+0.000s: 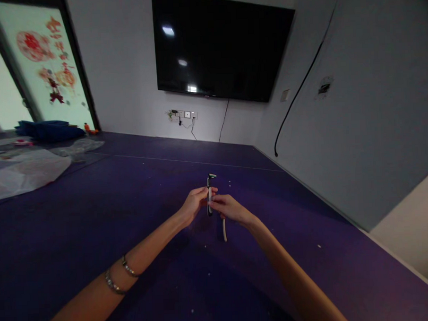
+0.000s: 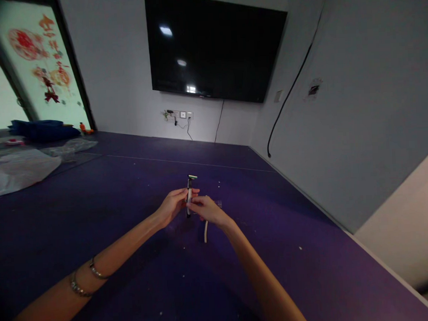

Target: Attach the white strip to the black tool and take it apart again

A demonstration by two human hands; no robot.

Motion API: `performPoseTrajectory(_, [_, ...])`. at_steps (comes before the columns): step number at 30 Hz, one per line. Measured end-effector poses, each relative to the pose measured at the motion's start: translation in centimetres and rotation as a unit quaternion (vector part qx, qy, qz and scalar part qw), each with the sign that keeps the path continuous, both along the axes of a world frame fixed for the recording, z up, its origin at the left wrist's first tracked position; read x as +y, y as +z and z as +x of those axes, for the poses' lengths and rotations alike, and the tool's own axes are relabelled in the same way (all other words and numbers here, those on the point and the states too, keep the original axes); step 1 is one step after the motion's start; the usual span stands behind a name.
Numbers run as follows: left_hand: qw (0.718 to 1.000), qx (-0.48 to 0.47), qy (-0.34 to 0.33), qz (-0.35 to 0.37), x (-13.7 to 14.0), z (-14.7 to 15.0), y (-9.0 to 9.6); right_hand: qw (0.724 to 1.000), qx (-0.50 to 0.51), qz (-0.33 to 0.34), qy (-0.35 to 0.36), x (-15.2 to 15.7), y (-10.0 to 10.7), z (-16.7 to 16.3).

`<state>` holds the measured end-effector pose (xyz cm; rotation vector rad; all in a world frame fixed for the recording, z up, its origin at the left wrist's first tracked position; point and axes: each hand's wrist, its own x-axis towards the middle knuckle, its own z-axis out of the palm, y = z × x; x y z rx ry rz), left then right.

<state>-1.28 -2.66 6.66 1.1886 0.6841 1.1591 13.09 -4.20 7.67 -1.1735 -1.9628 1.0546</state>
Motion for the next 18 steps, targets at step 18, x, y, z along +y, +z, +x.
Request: performPoseTrajectory(18, [0.965, 0.152, 0.207, -0.055, 4.9, -5.5, -0.6, 0.894, -0.340, 0.131, -0.262, 0.4, -5.1, 0.2])
